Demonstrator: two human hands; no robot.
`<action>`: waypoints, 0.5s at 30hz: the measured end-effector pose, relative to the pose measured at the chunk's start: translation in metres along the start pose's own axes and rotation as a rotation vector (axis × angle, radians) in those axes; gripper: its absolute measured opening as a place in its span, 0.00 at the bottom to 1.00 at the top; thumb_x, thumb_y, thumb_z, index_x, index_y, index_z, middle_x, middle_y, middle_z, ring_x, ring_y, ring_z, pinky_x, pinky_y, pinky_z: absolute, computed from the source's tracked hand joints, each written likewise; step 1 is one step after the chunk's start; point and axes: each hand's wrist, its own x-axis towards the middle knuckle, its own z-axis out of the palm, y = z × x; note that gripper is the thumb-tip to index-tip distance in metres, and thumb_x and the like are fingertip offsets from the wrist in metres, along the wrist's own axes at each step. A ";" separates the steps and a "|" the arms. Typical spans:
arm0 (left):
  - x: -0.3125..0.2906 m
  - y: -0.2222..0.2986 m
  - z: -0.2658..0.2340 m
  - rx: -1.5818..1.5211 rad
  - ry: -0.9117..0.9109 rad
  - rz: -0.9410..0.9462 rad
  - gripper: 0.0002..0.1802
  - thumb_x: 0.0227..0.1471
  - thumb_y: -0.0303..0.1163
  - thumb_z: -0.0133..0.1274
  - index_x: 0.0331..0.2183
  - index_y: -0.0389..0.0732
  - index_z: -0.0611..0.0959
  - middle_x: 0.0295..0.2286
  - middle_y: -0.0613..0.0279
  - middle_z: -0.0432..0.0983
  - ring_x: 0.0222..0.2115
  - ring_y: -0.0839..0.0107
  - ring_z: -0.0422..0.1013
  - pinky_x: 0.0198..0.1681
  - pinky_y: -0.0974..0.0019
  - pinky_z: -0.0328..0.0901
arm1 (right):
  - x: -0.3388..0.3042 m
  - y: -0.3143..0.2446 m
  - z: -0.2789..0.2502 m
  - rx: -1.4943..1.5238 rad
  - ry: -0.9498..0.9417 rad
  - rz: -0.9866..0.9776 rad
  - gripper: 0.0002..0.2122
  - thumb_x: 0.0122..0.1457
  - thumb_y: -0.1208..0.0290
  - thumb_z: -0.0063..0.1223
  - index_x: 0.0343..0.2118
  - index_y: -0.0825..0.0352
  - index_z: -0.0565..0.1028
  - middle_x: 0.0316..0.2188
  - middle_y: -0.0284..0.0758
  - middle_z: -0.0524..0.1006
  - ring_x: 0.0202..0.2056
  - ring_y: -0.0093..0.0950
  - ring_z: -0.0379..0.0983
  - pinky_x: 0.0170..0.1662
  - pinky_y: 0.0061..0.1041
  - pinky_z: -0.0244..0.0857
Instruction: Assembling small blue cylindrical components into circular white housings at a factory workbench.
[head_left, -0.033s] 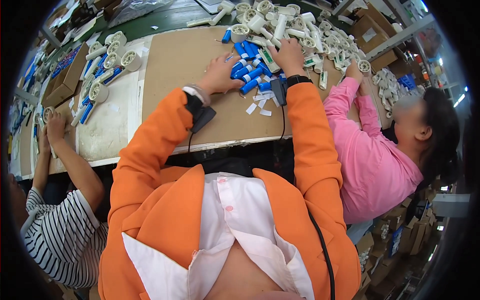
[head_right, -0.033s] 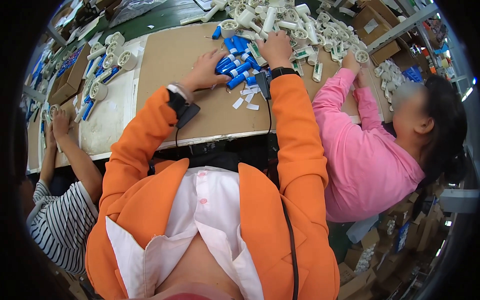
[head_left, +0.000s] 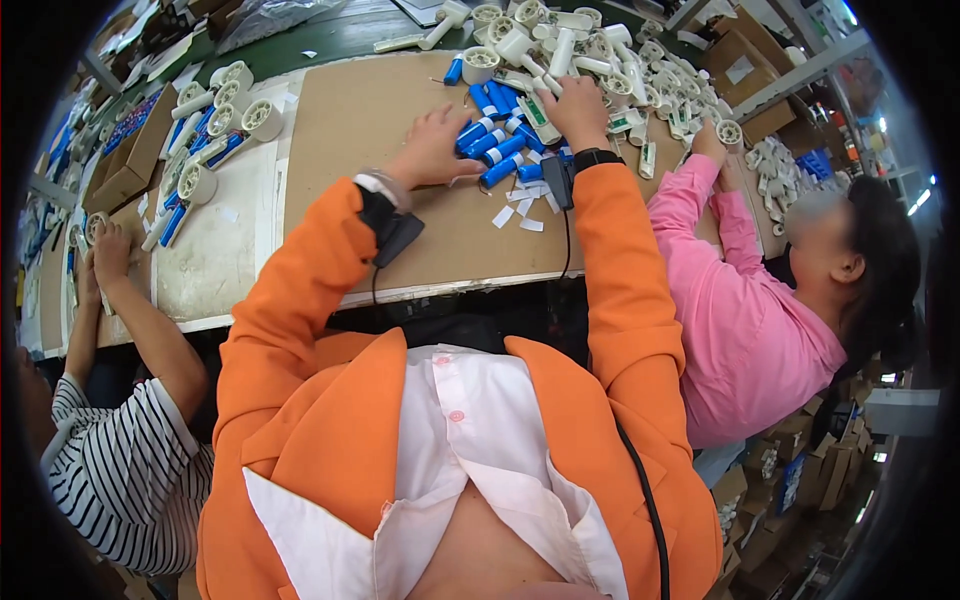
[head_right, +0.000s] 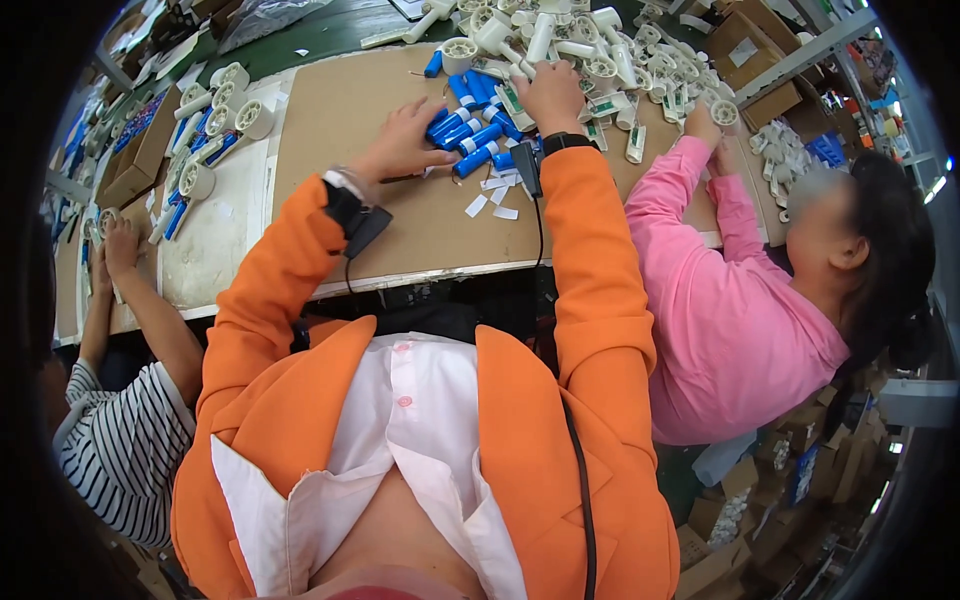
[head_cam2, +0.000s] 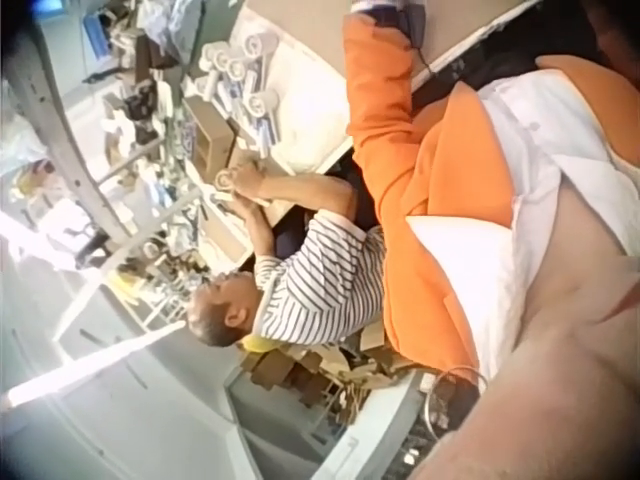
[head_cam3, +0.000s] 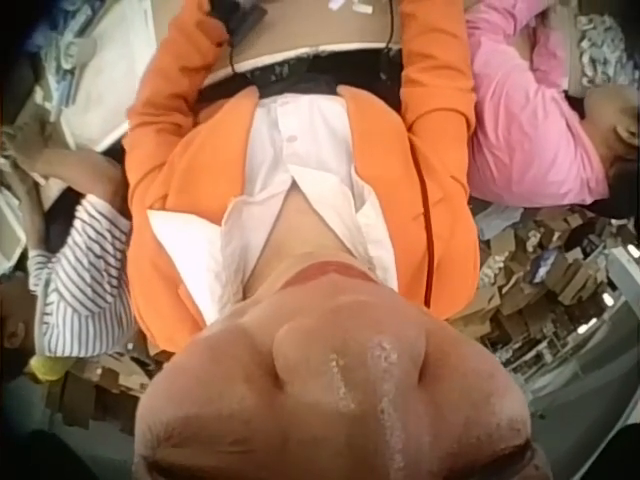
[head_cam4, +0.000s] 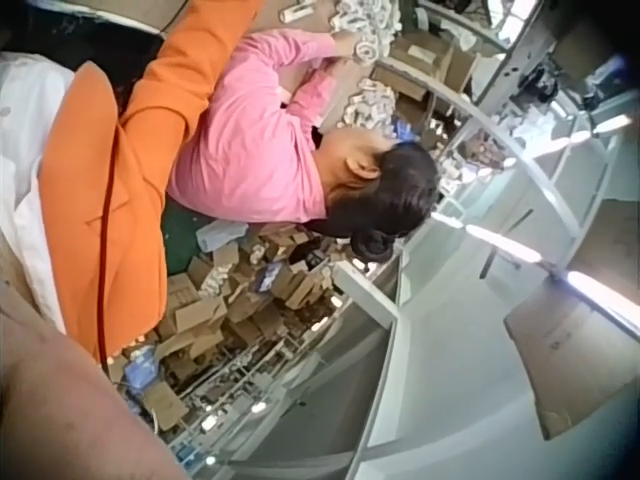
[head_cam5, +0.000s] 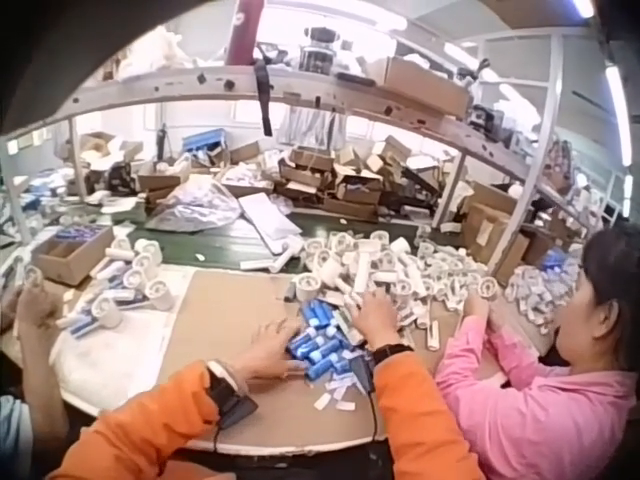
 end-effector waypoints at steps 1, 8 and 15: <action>-0.007 -0.006 -0.009 0.001 -0.001 -0.010 0.46 0.35 0.46 0.65 0.57 0.49 0.65 0.56 0.41 0.55 0.56 0.42 0.54 0.59 0.48 0.50 | 0.005 0.001 0.001 0.103 -0.069 0.051 0.16 0.53 0.59 0.55 0.37 0.67 0.77 0.27 0.41 0.78 0.32 0.39 0.76 0.38 0.35 0.68; -0.051 -0.041 -0.038 0.161 -0.186 0.035 0.48 0.39 0.43 0.63 0.59 0.43 0.59 0.57 0.39 0.52 0.58 0.42 0.51 0.60 0.48 0.46 | 0.003 0.021 0.003 0.451 -0.003 0.169 0.13 0.54 0.59 0.54 0.32 0.66 0.77 0.27 0.39 0.77 0.30 0.38 0.75 0.36 0.35 0.68; -0.033 -0.025 0.023 -0.010 0.019 0.081 0.41 0.47 0.33 0.56 0.59 0.42 0.57 0.58 0.39 0.50 0.59 0.42 0.47 0.61 0.47 0.44 | -0.019 -0.013 -0.040 0.906 0.100 0.212 0.08 0.57 0.67 0.55 0.32 0.68 0.76 0.22 0.31 0.77 0.25 0.18 0.73 0.28 0.18 0.65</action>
